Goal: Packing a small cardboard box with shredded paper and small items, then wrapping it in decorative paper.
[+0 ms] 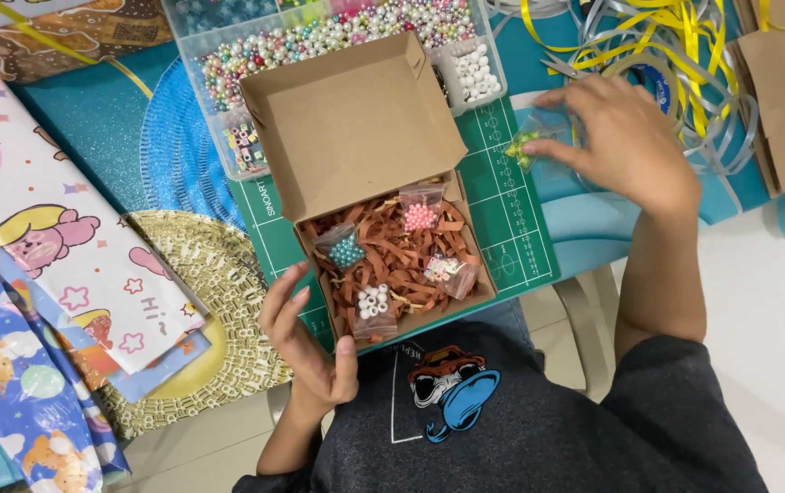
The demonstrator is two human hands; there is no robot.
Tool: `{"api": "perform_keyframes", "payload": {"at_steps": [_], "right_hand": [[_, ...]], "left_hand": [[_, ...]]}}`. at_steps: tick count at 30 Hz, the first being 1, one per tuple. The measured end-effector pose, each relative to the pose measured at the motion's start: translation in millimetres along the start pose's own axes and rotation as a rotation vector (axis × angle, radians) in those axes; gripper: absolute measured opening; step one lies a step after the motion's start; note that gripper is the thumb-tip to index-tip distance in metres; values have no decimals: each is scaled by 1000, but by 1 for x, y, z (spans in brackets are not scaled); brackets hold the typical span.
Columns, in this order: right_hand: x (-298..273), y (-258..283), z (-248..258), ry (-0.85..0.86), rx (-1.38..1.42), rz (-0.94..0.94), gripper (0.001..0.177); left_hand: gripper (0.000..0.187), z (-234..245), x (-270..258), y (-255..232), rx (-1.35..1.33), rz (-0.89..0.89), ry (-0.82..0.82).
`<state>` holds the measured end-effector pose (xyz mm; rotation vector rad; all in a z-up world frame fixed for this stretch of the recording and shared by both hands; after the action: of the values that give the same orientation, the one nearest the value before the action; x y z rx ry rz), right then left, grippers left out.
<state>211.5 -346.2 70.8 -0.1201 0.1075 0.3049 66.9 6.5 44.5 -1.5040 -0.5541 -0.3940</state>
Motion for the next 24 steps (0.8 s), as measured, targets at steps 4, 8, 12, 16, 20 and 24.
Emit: {"api": "perform_keyframes", "payload": {"at_steps": [4,8,12,16,20,24], "right_hand": [[6,1,-11,55,6,-52,57],[8,11,-11,39,105,-28,48],[8,24,-2,70,184,-56,53],[10,26,-7,61,167,-10,47],[9,33,2,51,193,-9,35],[13,43,6,82,188,63,18]], "left_hand": [[49,0,1,-1,6,11,-1],[49,-1,1,-1,8,21,24],[49,-2,1,0,5,23,40],[49,0,1,2,3,16,42],[52,-3,0,3,-20,-64,118],[50,-2,0,3,-13,-65,116]]}}
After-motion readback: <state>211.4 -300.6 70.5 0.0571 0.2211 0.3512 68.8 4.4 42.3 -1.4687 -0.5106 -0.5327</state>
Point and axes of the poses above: each hand's wrist, its own x-axis towards the middle knuckle, its own z-axis out of the back of the hand, y = z × x, the point moved 8 cm from there along x, towards the middle knuckle, and after that the axes turned 12 degrees about -x, right-handed, at the moved point
